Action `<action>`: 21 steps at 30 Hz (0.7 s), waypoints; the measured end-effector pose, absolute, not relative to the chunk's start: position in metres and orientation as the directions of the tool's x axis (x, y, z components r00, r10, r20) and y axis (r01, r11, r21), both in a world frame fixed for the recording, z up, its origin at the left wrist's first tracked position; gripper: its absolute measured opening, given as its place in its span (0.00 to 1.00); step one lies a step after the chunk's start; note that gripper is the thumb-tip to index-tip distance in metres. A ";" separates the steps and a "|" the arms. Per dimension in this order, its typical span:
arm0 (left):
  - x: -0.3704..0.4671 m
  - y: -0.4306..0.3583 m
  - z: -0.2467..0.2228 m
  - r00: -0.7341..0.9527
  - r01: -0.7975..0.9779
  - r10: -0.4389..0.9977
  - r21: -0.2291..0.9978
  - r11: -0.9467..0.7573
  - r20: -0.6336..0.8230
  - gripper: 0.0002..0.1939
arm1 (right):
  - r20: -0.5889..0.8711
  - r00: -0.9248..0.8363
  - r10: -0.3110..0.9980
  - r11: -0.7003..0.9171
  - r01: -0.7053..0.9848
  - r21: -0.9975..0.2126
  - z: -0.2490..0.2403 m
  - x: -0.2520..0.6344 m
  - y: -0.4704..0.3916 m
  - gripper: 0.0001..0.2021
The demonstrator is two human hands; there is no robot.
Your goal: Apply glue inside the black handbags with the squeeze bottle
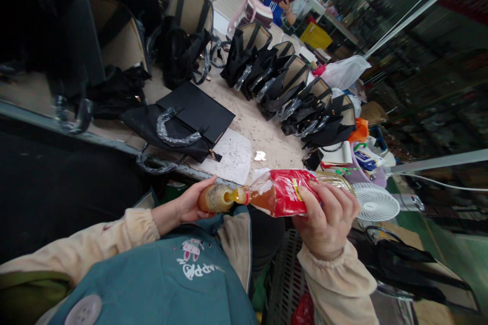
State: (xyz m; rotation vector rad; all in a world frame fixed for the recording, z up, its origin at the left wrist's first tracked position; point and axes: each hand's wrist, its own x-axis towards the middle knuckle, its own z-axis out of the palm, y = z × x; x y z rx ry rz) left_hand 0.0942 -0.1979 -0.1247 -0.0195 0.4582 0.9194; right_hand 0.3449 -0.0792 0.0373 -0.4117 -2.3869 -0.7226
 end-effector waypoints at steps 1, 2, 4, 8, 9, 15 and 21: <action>0.094 -0.198 -0.125 0.520 -0.765 0.759 0.181 0.617 -0.391 0.30 | 0.628 -0.770 0.112 0.803 0.443 0.399 0.037 0.345 -0.079 0.25; 0.094 -0.198 -0.125 0.522 -0.762 0.758 0.185 0.620 -0.392 0.31 | 0.629 -0.769 0.114 0.802 0.444 0.398 0.037 0.344 -0.080 0.25; 0.094 -0.198 -0.126 0.519 -0.764 0.760 0.187 0.618 -0.390 0.31 | 0.630 -0.767 0.119 0.801 0.449 0.395 0.037 0.344 -0.080 0.25; 0.095 -0.199 -0.126 0.516 -0.773 0.769 0.182 0.607 -0.377 0.30 | 0.631 -0.765 0.126 0.794 0.459 0.399 0.037 0.344 -0.081 0.25; 0.095 -0.199 -0.125 0.516 -0.773 0.769 0.181 0.608 -0.378 0.30 | 0.631 -0.765 0.128 0.792 0.462 0.400 0.037 0.344 -0.081 0.24; 0.095 -0.199 -0.121 0.509 -0.783 0.769 0.164 0.601 -0.387 0.29 | 0.643 -0.755 0.126 0.788 0.470 0.397 0.036 0.344 -0.082 0.24; 0.096 -0.199 -0.122 0.506 -0.787 0.770 0.158 0.597 -0.390 0.29 | 0.636 -0.761 0.127 0.796 0.461 0.393 0.034 0.346 -0.081 0.25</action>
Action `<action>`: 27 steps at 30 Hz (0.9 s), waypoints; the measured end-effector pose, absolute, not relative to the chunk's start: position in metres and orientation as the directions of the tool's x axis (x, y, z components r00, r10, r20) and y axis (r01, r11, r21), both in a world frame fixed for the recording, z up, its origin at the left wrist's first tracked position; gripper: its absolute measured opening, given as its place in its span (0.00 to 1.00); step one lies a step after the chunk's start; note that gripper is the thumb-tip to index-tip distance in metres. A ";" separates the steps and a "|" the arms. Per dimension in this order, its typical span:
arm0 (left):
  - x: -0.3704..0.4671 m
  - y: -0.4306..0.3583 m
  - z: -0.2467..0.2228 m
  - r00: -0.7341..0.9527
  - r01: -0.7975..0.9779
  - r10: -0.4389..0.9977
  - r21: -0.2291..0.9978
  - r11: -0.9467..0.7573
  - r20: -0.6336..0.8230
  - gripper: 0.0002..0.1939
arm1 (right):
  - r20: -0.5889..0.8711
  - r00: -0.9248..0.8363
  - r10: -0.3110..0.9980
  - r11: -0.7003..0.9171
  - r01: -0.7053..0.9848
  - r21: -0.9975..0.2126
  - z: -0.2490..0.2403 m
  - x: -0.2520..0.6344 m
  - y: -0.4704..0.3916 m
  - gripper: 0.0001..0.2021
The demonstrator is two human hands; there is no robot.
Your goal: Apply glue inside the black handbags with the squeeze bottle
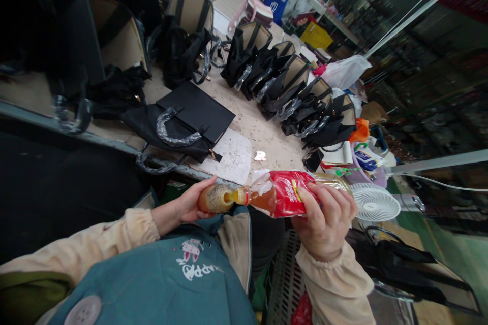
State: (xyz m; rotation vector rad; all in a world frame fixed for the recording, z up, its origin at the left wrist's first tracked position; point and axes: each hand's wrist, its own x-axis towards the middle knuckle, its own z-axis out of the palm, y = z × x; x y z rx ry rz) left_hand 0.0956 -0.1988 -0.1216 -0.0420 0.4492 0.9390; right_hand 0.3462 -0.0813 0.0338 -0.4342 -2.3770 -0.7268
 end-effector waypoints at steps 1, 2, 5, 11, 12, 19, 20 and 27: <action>0.096 -0.199 -0.122 0.506 -0.786 0.769 0.158 0.597 -0.390 0.29 | 0.636 -0.762 0.124 0.801 0.456 0.389 0.033 0.347 -0.081 0.25; 0.096 -0.199 -0.122 0.508 -0.785 0.769 0.159 0.599 -0.388 0.29 | 0.638 -0.760 0.124 0.803 0.454 0.386 0.033 0.347 -0.081 0.24; 0.096 -0.199 -0.122 0.509 -0.782 0.767 0.163 0.602 -0.390 0.30 | 0.646 -0.749 0.144 0.801 0.471 0.369 0.030 0.348 -0.082 0.24; 0.096 -0.199 -0.123 0.505 -0.786 0.768 0.158 0.598 -0.393 0.29 | 0.660 -0.730 0.176 0.798 0.499 0.339 0.023 0.350 -0.084 0.24; 0.096 -0.199 -0.124 0.508 -0.784 0.765 0.156 0.601 -0.396 0.29 | 0.663 -0.728 0.174 0.796 0.501 0.341 0.022 0.350 -0.084 0.24; 0.096 -0.199 -0.122 0.516 -0.770 0.747 0.154 0.619 -0.419 0.30 | 0.662 -0.726 0.186 0.790 0.512 0.338 0.023 0.349 -0.088 0.24; 0.097 -0.199 -0.121 0.515 -0.770 0.747 0.156 0.618 -0.420 0.30 | 0.662 -0.725 0.188 0.788 0.513 0.339 0.024 0.349 -0.089 0.24; 0.096 -0.200 -0.119 0.510 -0.778 0.750 0.146 0.611 -0.421 0.29 | 0.654 -0.734 0.183 0.794 0.502 0.341 0.024 0.347 -0.088 0.24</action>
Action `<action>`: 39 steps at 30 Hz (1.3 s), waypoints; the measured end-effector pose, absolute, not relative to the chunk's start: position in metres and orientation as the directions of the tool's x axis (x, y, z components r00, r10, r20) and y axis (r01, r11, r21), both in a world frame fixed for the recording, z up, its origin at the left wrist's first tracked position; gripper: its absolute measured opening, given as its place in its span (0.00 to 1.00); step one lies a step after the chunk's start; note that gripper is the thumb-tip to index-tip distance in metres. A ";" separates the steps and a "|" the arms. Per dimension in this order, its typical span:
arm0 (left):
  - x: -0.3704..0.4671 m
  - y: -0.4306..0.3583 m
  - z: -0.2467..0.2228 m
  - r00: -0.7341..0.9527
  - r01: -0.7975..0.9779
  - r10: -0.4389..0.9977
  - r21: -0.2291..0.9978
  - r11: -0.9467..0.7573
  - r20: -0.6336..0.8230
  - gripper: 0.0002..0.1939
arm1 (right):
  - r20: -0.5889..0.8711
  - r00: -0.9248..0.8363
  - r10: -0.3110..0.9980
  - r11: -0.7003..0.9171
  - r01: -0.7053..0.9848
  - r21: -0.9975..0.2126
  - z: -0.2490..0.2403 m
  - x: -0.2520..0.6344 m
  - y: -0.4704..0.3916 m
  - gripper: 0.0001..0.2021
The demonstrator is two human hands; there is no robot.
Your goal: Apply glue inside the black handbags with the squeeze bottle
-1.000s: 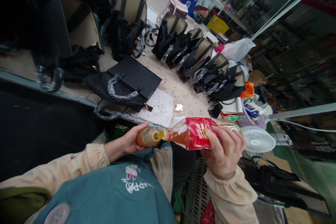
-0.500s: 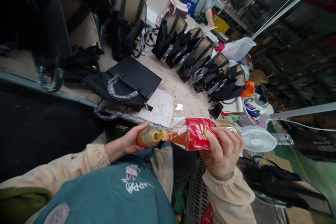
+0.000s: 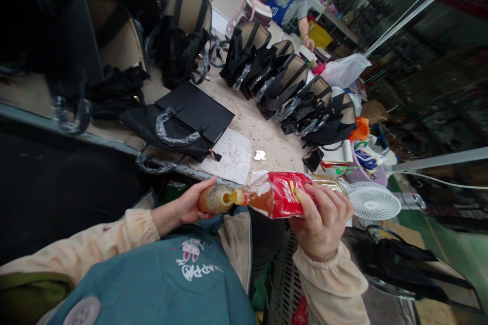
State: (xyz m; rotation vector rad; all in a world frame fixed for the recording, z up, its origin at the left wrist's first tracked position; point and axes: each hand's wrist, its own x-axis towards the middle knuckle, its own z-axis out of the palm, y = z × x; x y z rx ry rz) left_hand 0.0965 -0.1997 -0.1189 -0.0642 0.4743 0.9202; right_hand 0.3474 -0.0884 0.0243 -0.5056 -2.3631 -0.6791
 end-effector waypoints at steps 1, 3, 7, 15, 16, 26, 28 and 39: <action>0.096 -0.200 -0.118 0.511 -0.777 0.749 0.147 0.613 -0.423 0.29 | 0.656 -0.732 0.184 0.795 0.503 0.339 0.024 0.347 -0.088 0.23; 0.096 -0.200 -0.117 0.509 -0.775 0.746 0.149 0.614 -0.429 0.29 | 0.659 -0.726 0.193 0.794 0.511 0.330 0.023 0.347 -0.089 0.23; 0.096 -0.200 -0.117 0.506 -0.778 0.747 0.146 0.611 -0.431 0.29 | 0.657 -0.726 0.201 0.798 0.511 0.320 0.022 0.346 -0.090 0.23; 0.097 -0.200 -0.118 0.499 -0.789 0.761 0.145 0.597 -0.416 0.29 | 0.662 -0.726 0.186 0.793 0.508 0.335 0.024 0.346 -0.090 0.25; 0.097 -0.200 -0.118 0.497 -0.791 0.761 0.143 0.595 -0.418 0.29 | 0.663 -0.725 0.188 0.792 0.511 0.334 0.024 0.346 -0.091 0.25; 0.097 -0.199 -0.121 0.501 -0.780 0.762 0.167 0.603 -0.410 0.30 | 0.662 -0.720 0.209 0.796 0.519 0.313 0.023 0.345 -0.092 0.25; 0.097 -0.199 -0.121 0.499 -0.780 0.761 0.166 0.603 -0.414 0.29 | 0.664 -0.717 0.213 0.796 0.522 0.308 0.021 0.346 -0.091 0.26; 0.097 -0.199 -0.118 0.500 -0.784 0.761 0.158 0.601 -0.413 0.29 | 0.655 -0.719 0.232 0.805 0.520 0.286 0.020 0.348 -0.093 0.27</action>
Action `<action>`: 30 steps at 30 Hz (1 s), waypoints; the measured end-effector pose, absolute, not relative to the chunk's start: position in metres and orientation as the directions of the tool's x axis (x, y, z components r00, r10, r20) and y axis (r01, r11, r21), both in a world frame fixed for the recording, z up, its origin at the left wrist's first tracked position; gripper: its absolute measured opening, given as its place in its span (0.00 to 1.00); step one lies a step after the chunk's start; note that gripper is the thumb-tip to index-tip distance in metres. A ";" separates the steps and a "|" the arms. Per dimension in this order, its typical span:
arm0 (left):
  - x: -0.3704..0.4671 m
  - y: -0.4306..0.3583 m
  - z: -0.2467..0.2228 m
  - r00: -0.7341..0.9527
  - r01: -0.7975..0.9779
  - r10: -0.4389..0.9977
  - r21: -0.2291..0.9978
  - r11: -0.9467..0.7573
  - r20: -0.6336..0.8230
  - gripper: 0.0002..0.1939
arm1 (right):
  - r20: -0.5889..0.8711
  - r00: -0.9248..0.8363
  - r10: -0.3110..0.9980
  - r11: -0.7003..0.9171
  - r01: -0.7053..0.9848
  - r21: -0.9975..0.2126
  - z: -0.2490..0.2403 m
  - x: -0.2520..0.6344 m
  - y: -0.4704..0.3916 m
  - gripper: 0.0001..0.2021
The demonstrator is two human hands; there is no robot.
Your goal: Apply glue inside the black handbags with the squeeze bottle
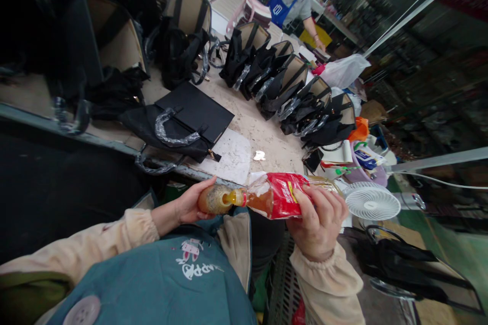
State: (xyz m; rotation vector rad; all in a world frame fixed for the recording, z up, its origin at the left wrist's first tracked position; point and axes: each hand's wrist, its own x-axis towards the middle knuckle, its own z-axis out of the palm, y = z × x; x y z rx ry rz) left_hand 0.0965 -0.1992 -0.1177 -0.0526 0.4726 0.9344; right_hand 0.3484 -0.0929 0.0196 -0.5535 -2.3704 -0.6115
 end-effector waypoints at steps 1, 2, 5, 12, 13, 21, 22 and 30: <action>0.097 -0.199 -0.118 0.500 -0.783 0.759 0.158 0.602 -0.417 0.29 | 0.656 -0.719 0.230 0.805 0.520 0.287 0.019 0.348 -0.093 0.27; 0.097 -0.199 -0.118 0.500 -0.782 0.759 0.158 0.602 -0.418 0.29 | 0.658 -0.717 0.230 0.802 0.523 0.289 0.019 0.348 -0.093 0.27; 0.097 -0.199 -0.120 0.502 -0.784 0.763 0.158 0.600 -0.407 0.29 | 0.664 -0.709 0.237 0.792 0.537 0.291 0.017 0.349 -0.093 0.28; 0.097 -0.199 -0.119 0.507 -0.781 0.758 0.152 0.605 -0.410 0.29 | 0.649 -0.717 0.254 0.799 0.534 0.277 0.015 0.351 -0.093 0.27; 0.097 -0.199 -0.119 0.506 -0.782 0.758 0.151 0.605 -0.412 0.29 | 0.647 -0.717 0.258 0.798 0.536 0.276 0.015 0.351 -0.093 0.27; 0.097 -0.200 -0.119 0.513 -0.786 0.760 0.137 0.603 -0.400 0.29 | 0.647 -0.722 0.243 0.793 0.532 0.297 0.015 0.350 -0.092 0.23; 0.097 -0.200 -0.119 0.515 -0.786 0.759 0.133 0.604 -0.399 0.29 | 0.648 -0.722 0.244 0.793 0.533 0.295 0.015 0.350 -0.092 0.22; 0.097 -0.200 -0.117 0.506 -0.793 0.758 0.125 0.597 -0.410 0.29 | 0.642 -0.726 0.245 0.795 0.530 0.295 0.016 0.350 -0.094 0.26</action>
